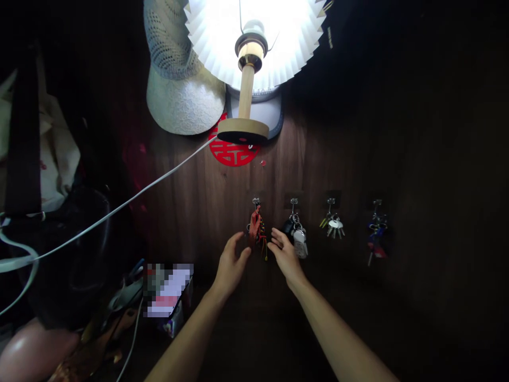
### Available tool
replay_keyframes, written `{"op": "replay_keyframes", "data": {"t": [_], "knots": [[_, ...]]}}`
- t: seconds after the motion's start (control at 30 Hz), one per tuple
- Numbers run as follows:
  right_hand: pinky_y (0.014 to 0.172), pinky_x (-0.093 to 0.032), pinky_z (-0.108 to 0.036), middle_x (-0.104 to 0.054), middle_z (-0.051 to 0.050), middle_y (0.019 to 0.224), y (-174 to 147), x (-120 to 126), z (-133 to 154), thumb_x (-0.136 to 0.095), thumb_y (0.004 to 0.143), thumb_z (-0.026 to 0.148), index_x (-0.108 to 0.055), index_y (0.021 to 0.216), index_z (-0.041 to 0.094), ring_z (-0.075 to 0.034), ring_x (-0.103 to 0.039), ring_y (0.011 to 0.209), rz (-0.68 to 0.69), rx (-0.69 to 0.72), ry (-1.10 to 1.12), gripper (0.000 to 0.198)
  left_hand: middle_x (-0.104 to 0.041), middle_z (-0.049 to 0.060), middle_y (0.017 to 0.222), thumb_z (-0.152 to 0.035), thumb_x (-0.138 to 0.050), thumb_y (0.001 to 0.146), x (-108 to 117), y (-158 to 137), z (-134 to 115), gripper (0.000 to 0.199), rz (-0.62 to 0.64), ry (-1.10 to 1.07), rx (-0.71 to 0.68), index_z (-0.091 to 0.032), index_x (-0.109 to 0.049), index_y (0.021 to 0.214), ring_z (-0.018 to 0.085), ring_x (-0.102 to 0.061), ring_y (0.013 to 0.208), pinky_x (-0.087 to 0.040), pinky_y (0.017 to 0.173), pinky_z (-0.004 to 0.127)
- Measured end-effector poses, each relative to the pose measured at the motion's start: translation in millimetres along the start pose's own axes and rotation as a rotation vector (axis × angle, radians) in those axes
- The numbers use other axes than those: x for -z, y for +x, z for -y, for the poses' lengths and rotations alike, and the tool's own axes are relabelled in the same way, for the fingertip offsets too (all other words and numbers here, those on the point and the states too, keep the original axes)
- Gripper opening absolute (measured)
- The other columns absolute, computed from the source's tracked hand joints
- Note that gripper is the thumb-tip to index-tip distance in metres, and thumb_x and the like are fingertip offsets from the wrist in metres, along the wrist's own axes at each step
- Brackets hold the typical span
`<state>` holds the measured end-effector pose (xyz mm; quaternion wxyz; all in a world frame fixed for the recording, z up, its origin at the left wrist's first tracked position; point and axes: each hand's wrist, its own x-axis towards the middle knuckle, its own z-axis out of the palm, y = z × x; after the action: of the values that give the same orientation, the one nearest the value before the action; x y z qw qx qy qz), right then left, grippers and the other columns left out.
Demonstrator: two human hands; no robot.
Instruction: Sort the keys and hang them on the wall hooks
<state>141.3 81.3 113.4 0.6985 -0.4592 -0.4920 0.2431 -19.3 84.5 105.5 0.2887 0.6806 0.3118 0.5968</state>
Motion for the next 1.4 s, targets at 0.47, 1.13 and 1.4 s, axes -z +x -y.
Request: {"op": "replay_keyframes", "data": {"t": [0.47,1.13,1.4], "knots": [[0.076,-0.046,-0.031,-0.061,-0.008,0.097,8,-1,17,-0.043,0.071,0.01,-0.058,0.106,0.015,-0.019,-0.059,0.083,0.278,0.31,-0.59,0.039,-0.057,-0.003,0.065,-0.039,-0.067,0.068,-58,58,-2,0.028,-0.014,-0.278,0.208,-0.015,-0.059,0.079,0.012,-0.055,0.062,-0.044,0.061,0.022],[0.073,-0.028,-0.033,-0.061,-0.006,0.099,65,14,91,-0.04,0.087,0.015,-0.053,0.121,0.029,-0.023,-0.047,0.091,0.311,0.87,-1.433,0.039,-0.056,-0.004,0.049,-0.017,-0.067,0.066,-64,59,-34,0.01,0.073,-0.326,0.377,-0.013,-0.058,0.069,0.007,-0.05,0.037,-0.045,0.037,0.018],[0.07,-0.029,-0.032,-0.064,-0.006,0.096,70,13,92,-0.038,0.085,0.01,-0.053,0.121,0.029,-0.022,-0.05,0.088,0.37,0.815,-1.419,0.044,-0.06,-0.004,0.067,-0.029,-0.058,0.076,-42,52,-57,0.014,0.066,-0.104,0.345,-0.017,-0.058,0.085,0.005,-0.053,0.045,-0.046,0.046,0.016]]}}
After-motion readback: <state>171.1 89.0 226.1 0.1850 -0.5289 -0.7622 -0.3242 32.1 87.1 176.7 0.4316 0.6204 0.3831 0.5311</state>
